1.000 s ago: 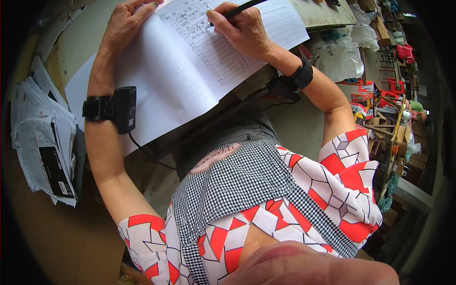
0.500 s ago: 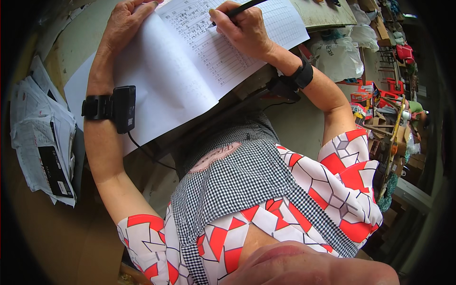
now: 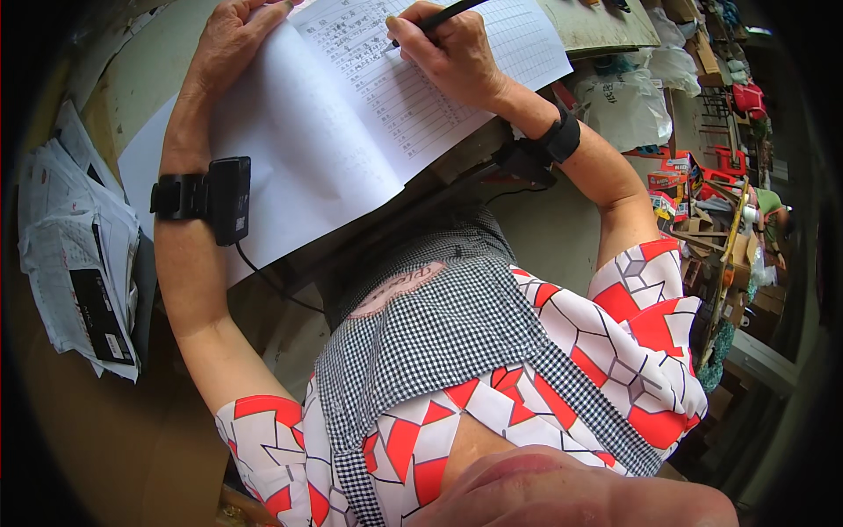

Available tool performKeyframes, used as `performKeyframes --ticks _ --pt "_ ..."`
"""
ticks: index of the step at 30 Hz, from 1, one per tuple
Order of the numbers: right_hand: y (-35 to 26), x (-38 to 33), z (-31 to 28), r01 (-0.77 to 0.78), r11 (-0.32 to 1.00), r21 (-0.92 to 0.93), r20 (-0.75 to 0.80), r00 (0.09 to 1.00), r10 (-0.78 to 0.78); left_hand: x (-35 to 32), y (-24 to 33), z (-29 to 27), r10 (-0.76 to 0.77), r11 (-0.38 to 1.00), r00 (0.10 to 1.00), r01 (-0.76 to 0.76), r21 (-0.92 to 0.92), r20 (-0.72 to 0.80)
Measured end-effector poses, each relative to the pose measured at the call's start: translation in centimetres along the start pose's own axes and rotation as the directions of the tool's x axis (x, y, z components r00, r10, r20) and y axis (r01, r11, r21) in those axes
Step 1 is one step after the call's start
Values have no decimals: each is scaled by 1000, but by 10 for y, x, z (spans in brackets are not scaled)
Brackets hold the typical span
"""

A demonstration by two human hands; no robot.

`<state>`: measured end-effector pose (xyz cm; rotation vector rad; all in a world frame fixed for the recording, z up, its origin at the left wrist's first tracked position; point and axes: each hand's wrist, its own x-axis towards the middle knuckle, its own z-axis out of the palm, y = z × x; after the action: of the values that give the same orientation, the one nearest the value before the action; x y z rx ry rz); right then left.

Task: Recording inventory or data into a paper ledger using a pen.

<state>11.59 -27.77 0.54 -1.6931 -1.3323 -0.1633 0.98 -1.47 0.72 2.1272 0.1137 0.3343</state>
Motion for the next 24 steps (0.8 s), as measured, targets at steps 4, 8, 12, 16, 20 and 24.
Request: performKeyframes --ticks 4,8,12,16,20,24 --pt "-12 2 -9 -125 991 44 -42 991 127 1 -3 -2 -14 1000 1000 14 -12 10" --pt "-12 4 -9 -145 987 72 -19 989 147 -2 -3 -5 0 1000 1000 0 26 -7" --pt "-10 0 -12 -176 983 46 4 984 176 4 -7 2 20 1000 1000 -20 -6 12" --pt "-14 4 -13 -152 987 50 10 988 152 0 -3 -3 -15 1000 1000 15 0 9" --pt "-10 2 -10 -142 987 71 -6 990 143 1 -1 -3 6 1000 1000 -6 -6 14" --pt "-9 1 -9 -154 984 86 -15 988 156 3 -5 -3 18 1000 999 -18 -25 30"
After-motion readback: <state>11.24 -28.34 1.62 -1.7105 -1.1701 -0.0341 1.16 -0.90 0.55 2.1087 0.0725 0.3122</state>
